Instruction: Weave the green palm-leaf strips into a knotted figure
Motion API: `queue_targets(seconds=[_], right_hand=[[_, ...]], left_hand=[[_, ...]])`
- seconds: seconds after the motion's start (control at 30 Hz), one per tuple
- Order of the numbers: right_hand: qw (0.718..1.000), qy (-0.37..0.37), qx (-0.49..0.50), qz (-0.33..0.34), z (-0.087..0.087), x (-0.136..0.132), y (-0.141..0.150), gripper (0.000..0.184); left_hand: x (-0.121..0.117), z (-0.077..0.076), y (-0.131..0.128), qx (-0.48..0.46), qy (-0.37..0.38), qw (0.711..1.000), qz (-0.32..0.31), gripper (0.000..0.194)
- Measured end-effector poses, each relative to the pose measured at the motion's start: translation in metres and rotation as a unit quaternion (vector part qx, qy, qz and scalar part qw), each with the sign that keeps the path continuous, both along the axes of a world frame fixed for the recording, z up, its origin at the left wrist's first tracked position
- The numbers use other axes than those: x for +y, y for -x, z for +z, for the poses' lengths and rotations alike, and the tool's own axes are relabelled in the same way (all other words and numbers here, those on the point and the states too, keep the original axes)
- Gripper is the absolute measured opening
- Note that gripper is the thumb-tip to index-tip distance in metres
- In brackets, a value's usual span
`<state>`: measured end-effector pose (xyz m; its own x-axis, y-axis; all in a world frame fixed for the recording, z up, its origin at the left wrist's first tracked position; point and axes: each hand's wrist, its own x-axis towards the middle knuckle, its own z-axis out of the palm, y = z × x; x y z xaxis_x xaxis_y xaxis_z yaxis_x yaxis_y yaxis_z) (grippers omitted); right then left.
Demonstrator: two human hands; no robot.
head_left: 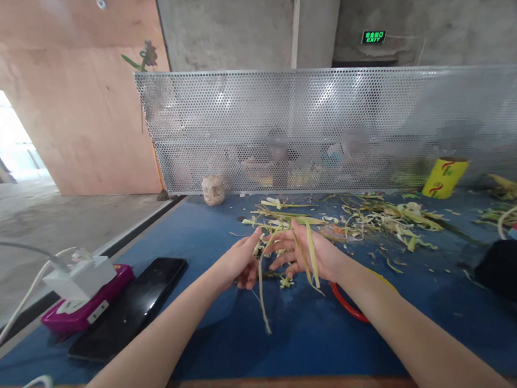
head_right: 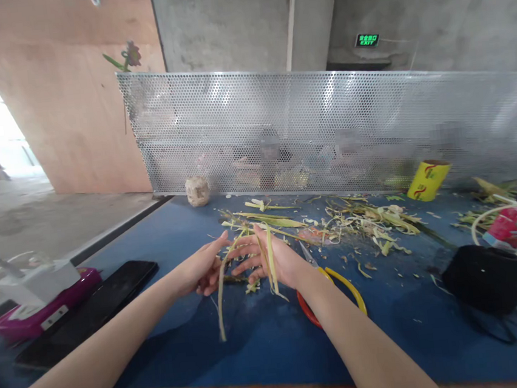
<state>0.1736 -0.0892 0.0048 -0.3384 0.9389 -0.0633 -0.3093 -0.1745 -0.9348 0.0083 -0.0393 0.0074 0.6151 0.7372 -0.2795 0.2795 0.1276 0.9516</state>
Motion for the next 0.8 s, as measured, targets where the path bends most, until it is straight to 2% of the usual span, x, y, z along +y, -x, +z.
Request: queue_targets(seconds=[0.07,0.13,0.27,0.43,0.57,0.7,0.8], right_hand=[[0.998,-0.054,-0.024,-0.032,0.001,0.000,0.000,0.037],[0.990,-0.114,-0.061,-0.060,0.001,-0.001,0.000,0.035],[0.963,-0.198,-0.171,-0.062,-0.003,-0.003,0.003,0.047],[0.929,-0.247,-0.269,-0.053,-0.005,-0.009,0.007,0.057],[0.913,-0.289,-0.287,-0.036,-0.003,-0.012,0.006,0.062],[0.934,-0.286,-0.215,0.004,-0.001,-0.011,0.000,0.078],[0.945,-0.282,-0.163,0.000,0.002,-0.010,-0.005,0.083]], left_hand=[[0.001,0.001,0.000,-0.018,-0.001,1.000,0.016,0.072],[0.000,0.002,0.000,-0.039,0.010,0.999,0.012,0.068],[-0.001,0.005,-0.004,-0.071,0.064,0.995,-0.036,0.057],[0.002,0.008,-0.003,-0.079,0.117,0.986,-0.084,0.058],[-0.002,0.008,0.000,-0.131,0.093,0.983,-0.086,0.030],[-0.006,0.009,0.002,-0.184,0.042,0.979,-0.081,0.051],[-0.007,0.011,0.002,-0.207,0.000,0.977,-0.056,0.070]])
